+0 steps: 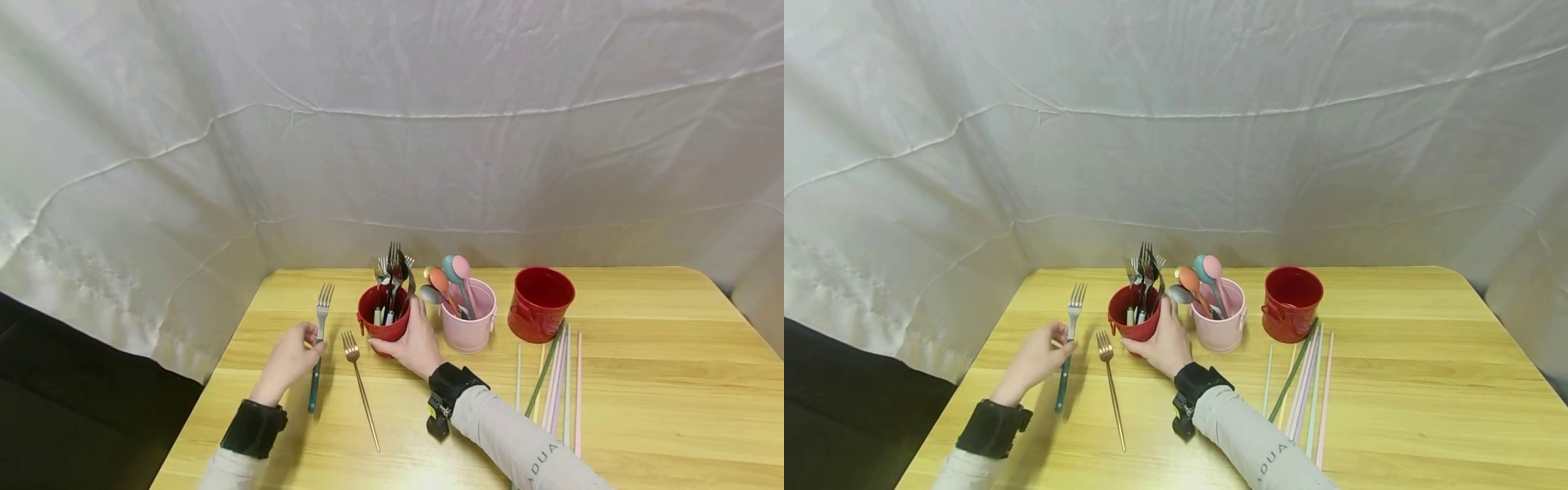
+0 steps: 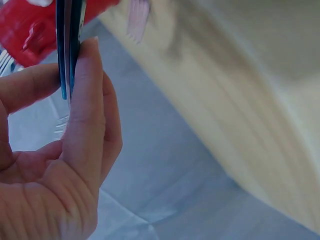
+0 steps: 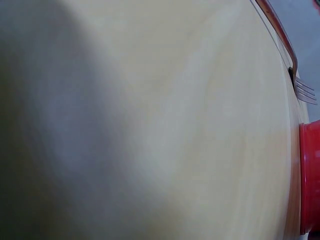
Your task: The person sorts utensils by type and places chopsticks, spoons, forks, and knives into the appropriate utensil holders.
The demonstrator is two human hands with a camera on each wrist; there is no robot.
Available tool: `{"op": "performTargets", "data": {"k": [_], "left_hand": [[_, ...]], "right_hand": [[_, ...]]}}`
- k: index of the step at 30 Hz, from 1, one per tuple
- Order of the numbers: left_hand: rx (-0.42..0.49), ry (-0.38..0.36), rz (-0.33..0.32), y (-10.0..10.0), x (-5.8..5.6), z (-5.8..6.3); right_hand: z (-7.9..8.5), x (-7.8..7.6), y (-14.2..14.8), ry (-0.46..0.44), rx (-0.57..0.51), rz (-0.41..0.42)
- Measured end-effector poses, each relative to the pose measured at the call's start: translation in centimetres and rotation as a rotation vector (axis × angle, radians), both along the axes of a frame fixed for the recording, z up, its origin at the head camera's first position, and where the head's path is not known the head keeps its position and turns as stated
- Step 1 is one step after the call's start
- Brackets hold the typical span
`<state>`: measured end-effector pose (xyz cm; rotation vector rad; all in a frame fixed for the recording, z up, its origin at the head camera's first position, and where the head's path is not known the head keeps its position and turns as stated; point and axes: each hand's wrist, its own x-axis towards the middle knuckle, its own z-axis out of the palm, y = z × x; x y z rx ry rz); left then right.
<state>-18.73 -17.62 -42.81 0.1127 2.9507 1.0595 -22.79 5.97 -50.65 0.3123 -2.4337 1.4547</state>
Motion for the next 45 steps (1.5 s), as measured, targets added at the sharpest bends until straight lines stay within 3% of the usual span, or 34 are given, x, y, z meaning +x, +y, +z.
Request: {"op": "performTargets", "data": {"k": [14,20,24,31,38,45], "left_hand": [[0.044,0.202,-0.082,3.8,-2.9,6.2],[0.107,0.291,-0.114,6.0,-3.8,8.1],[0.202,0.340,-0.128,7.5,-4.3,8.5],[0.332,0.394,-0.125,9.4,-4.8,7.8],[0.367,0.450,-0.152,9.8,-5.2,7.4],[0.469,0.458,-0.179,10.0,-5.4,8.2]], "right_hand": [[0.0,-0.1,0.1,-0.023,0.006,0.000],[-0.1,-0.1,0.1,-0.020,-0.001,0.011],[-0.1,-0.2,0.2,-0.005,0.000,0.006],[0.1,-0.1,0.1,-0.034,-0.001,0.008],[0.3,0.0,0.2,-0.038,-0.005,0.009],[0.3,0.0,0.2,-0.037,-0.004,0.008]]}}
